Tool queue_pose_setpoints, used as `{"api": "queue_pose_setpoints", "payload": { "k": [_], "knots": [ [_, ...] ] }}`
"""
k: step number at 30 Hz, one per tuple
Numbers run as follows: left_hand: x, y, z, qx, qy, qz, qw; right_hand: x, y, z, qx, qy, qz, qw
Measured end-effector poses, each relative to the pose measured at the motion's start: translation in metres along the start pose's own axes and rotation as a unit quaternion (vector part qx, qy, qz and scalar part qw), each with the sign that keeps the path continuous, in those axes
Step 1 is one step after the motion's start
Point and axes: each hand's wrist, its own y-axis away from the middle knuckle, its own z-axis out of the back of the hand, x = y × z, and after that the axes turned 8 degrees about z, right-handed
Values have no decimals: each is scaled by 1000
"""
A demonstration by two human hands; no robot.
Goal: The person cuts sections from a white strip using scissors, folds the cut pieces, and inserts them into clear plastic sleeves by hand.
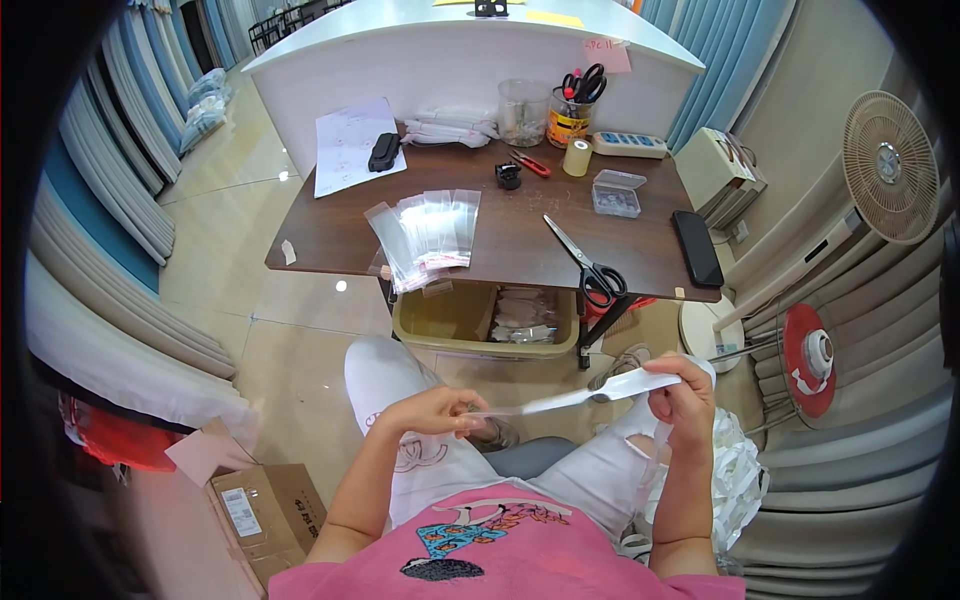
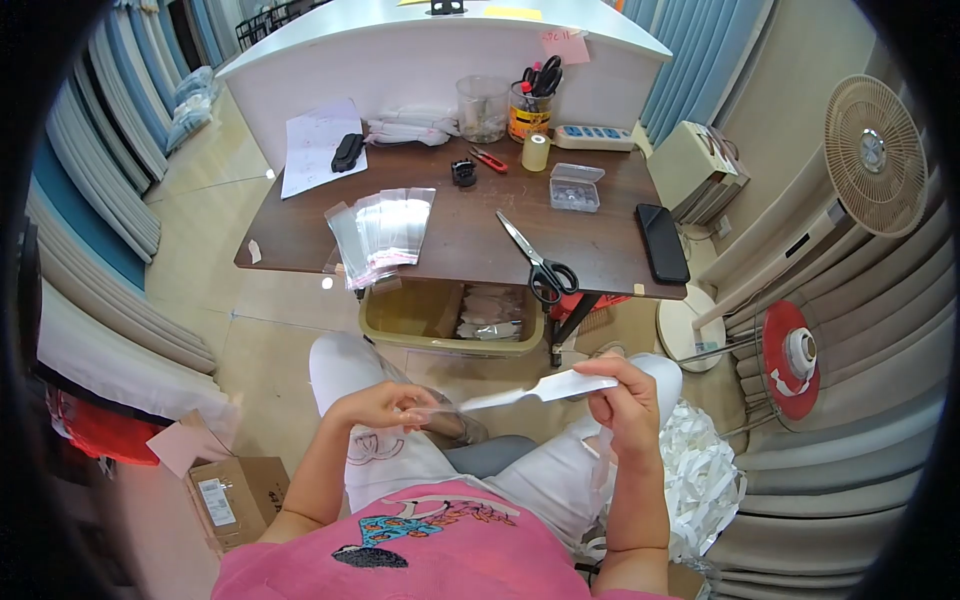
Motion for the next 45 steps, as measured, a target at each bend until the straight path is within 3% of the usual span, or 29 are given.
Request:
{"api": "queue_pose_setpoints", "payload": {
  "k": [2,5,6,9,10,12,13,14,16,18,20,29,32,33,35,39,41,42,44,45],
  "knots": [
    [6,4,4,64,86,39,993,-1,3,8,-30,-68,-8,997],
    [5,13,4,22,195,54,979,-8,14,18,-7,-89,-19,996],
    [13,11,6,21,195,56,979,-10,19,23,23,-102,-41,994],
    [27,4,7,-133,301,-23,944,-24,32,42,215,-64,-60,973],
    [17,7,2,-135,301,-22,944,-25,31,39,216,-66,-60,972],
    [-2,10,-6,-108,546,-223,800,-28,31,26,322,-53,-29,945],
    [-2,3,-6,-62,586,-301,750,-30,32,21,344,-83,-58,934],
    [-7,-2,-7,-63,585,-301,750,-32,30,19,344,-84,-57,933],
    [-15,-9,-9,-258,682,-246,639,-35,27,16,454,4,-140,880],
    [-11,-17,-3,-295,648,-237,661,-49,37,9,436,-35,-169,883],
    [-18,-21,2,-252,686,-275,625,-53,40,2,402,-27,-230,886],
    [-55,-19,-4,-214,744,-282,567,-72,48,-15,354,-65,-287,888],
    [-82,-12,-11,-273,758,-232,545,-82,54,-16,335,-66,-297,892],
    [-74,-12,-9,-274,758,-232,545,-85,56,-16,325,-71,-295,896],
    [-50,-12,-3,-116,719,-350,589,-82,55,-13,320,-78,-299,896],
    [-53,-8,-4,-146,707,-328,610,-70,48,-12,294,-155,-284,899],
    [-56,-14,-11,-216,668,-245,669,-58,43,-26,261,-163,-257,916],
    [-56,-17,-22,-237,587,-267,727,-51,38,-36,231,-169,-227,931],
    [-46,-19,-37,-145,599,-234,752,-44,28,-57,202,-156,-218,942],
    [-45,-26,-47,-134,541,-307,772,-44,24,-64,193,-138,-213,948]
  ]
}}
